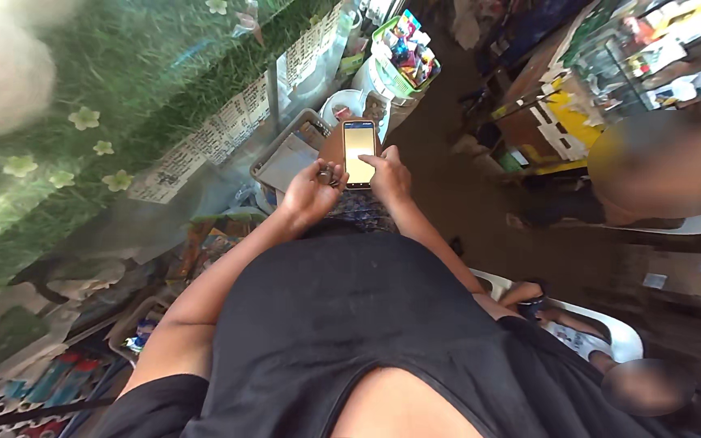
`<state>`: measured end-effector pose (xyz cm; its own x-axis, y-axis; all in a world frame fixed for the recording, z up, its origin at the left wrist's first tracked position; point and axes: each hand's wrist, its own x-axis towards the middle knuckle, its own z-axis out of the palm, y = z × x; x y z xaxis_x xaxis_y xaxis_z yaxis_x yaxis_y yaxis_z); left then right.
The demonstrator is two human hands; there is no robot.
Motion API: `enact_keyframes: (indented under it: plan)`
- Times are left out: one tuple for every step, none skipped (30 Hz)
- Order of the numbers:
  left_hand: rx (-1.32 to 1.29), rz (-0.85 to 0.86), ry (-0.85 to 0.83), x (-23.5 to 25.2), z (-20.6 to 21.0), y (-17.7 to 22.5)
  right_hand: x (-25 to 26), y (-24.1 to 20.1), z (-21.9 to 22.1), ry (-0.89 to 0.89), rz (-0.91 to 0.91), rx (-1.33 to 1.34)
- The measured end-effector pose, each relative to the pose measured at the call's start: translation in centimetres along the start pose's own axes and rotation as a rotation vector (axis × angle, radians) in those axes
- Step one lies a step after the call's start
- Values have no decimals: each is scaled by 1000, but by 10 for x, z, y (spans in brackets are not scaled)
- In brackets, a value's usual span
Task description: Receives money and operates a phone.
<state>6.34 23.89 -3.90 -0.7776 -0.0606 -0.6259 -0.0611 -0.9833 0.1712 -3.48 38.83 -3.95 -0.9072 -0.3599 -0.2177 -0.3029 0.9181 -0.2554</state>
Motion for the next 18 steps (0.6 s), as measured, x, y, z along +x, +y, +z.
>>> enact_keyframes:
  plan:
    - [0,-1,2,0,0,0,0,0,2,-5,3,-11]
    - [-1,-3,4,0,-1,-1,0,0,3,-3,7,-14]
    - [-3,-4,8,0,-1,-1,0,0,3,9,8,-9]
    - [-4,-4,9,1,-1,-1,0,1,3,28,6,2]
    - [-7,-5,5,1,-2,0,0,1,2,45,9,16]
    - [-9,-5,0,0,-2,0,0,2,1,58,15,26]
    - [-9,-6,-4,0,-2,0,0,3,-1,69,22,31]
    - [-11,-8,-5,0,-2,-1,0,4,-2,78,26,33]
    - [-14,-12,-6,0,-1,-1,0,5,-4,81,28,28]
    - [-13,-14,-6,0,-1,-1,0,5,-5,81,28,24]
    - [-9,-14,-8,1,-1,-1,1,5,-6,76,28,22]
    - [2,-14,-10,1,-1,-1,1,5,-6,67,25,20]
    - [18,-15,-18,1,-1,-1,2,5,-6,57,20,22]
    - [27,-13,-22,1,-1,-1,2,4,-5,51,16,23]
    - [29,-10,-24,1,-2,-1,2,4,-4,45,12,24]
    - [24,-6,-26,1,-2,-1,2,3,-2,44,10,24]
    - [16,-4,-25,1,-2,-1,3,3,-1,51,6,27]
    - [7,-4,-24,1,-2,-1,3,2,-1,61,7,38]
